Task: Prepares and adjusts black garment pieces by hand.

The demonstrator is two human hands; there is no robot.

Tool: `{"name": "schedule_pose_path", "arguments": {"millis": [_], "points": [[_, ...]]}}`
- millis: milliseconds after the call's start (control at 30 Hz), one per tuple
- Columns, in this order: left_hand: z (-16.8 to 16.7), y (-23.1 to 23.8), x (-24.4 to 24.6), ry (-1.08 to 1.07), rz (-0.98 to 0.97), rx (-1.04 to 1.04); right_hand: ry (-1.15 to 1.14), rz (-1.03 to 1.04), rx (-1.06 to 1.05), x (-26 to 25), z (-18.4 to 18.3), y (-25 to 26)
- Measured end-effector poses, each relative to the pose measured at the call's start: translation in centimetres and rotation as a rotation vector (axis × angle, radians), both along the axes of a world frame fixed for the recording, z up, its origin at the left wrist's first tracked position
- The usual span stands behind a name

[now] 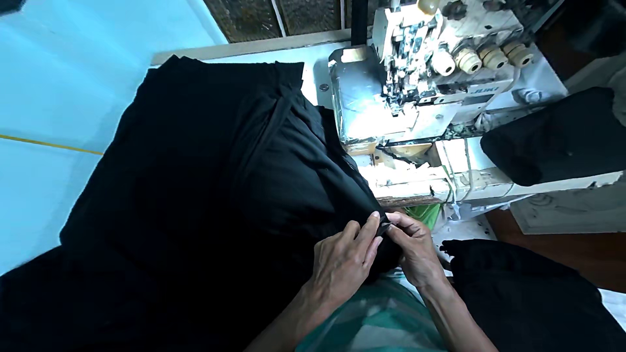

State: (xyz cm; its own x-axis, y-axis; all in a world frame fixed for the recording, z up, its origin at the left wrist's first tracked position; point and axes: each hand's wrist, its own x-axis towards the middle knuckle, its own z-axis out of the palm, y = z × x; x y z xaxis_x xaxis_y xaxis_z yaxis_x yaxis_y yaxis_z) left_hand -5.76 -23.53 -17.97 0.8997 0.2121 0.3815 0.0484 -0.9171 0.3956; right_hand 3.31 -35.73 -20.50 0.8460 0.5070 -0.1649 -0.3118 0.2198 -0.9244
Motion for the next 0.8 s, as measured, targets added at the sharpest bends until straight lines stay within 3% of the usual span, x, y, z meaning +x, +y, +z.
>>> {"name": "schedule_pose_path", "arguments": {"millis": [333, 633, 800], "points": [[-0.6, -0.6, 0.4, -0.032, 0.039, -0.028, -0.055, -0.004, -0.014, -0.3, -0.1, 0.1], [-1.6, -1.5, 1.2, -0.099, 0.013, -0.529, 0.210, -0.086, 0.141, -0.9, 0.0, 0.6], [-2.1, -1.4, 1.4, -0.063, 0.058, -0.221, -0.109, -0.067, -0.080, -0.5, -0.6, 0.2]]}}
